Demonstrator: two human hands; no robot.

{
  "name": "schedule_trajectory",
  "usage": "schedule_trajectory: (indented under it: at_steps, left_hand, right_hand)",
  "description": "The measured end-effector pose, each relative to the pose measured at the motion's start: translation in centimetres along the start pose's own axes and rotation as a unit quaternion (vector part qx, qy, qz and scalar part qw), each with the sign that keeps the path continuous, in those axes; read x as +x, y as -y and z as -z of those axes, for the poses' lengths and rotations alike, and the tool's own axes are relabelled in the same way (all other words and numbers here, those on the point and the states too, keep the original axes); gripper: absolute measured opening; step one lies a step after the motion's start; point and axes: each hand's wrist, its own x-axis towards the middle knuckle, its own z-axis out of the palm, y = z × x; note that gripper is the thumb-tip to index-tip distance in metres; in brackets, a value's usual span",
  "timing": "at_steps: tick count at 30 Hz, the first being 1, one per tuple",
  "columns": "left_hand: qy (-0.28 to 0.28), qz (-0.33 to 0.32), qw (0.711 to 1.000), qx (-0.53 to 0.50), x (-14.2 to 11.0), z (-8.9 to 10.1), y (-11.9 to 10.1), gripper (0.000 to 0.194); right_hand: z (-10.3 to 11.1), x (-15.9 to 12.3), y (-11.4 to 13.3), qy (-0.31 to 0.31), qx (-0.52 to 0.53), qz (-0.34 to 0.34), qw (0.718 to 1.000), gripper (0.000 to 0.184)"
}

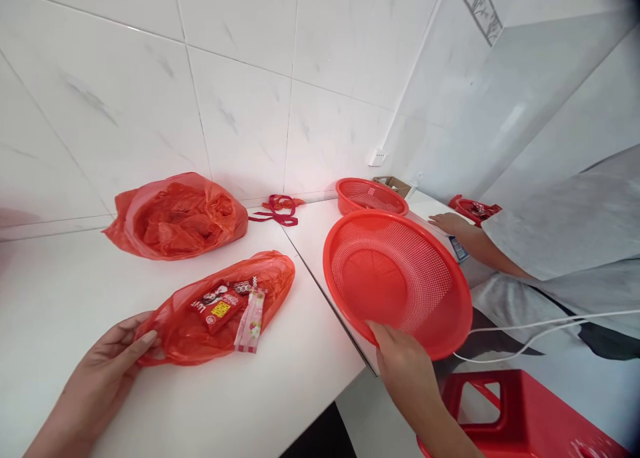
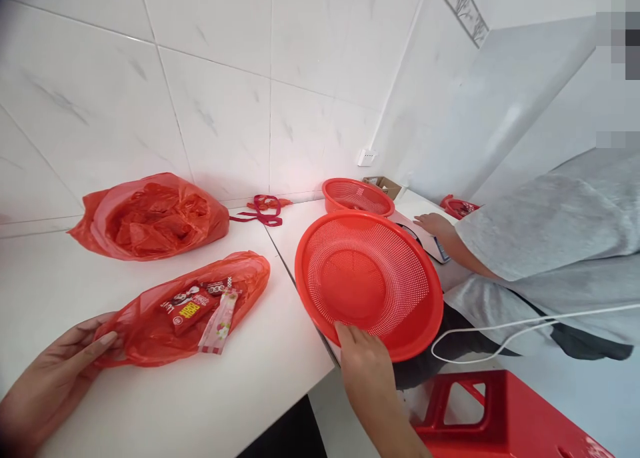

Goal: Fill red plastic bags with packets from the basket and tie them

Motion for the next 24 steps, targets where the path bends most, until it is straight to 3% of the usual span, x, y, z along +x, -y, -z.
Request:
schedule_trajectory:
  at_steps: [3,7,10,14,17,19,21,22,24]
  left_hand:
    - [-0.014,-0.017,1.000,-0.006,-0.4,-0.4,0.0,0.042]
    - [-0.042,-0.063,0.997,-0.010,-1.1,-0.3,0.7,0.046]
    - [-0.066,-0.089,0.994,0.023,-2.1,-0.2,1.2,0.055]
    - [-0.102,-0.100,0.987,0.073,-4.1,-0.7,1.2,0.069]
    - [-0.127,-0.096,0.983,0.087,-5.5,-1.3,1.0,0.076]
    - [-0.134,-0.078,0.983,0.098,-6.1,-1.5,0.8,0.075]
    - [-0.135,-0.054,0.984,0.103,-6.4,-1.6,0.7,0.072]
    - [-0.132,-0.041,0.985,0.102,-6.5,-1.5,0.6,0.071]
    - [-0.114,-0.019,0.989,0.089,-6.6,-1.5,0.2,0.068]
  right_hand:
    - [-0.2,-0.7,0.1,0.014,-0.003,0.004,1.000,0.044]
    - [0.3,0.5,-1.2,0.017,0.018,0.013,1.000,0.045]
    - [1.3,2.1,-1.7,-0.031,0.044,0.033,0.998,0.039]
    - [2.5,3.5,1.4,-0.151,0.169,0.087,0.970,0.036]
    - [1.6,4.4,5.6,-0.058,0.323,0.125,0.936,0.036]
    - [-0.3,5.9,8.2,0.025,0.413,0.083,0.907,0.044]
    - [-2.7,8.2,10.0,0.058,0.499,-0.030,0.864,0.060]
    - [-3.9,9.6,10.6,0.066,0.535,-0.107,0.836,0.068]
    - [-5.8,12.2,11.4,0.087,0.622,-0.236,0.741,0.079]
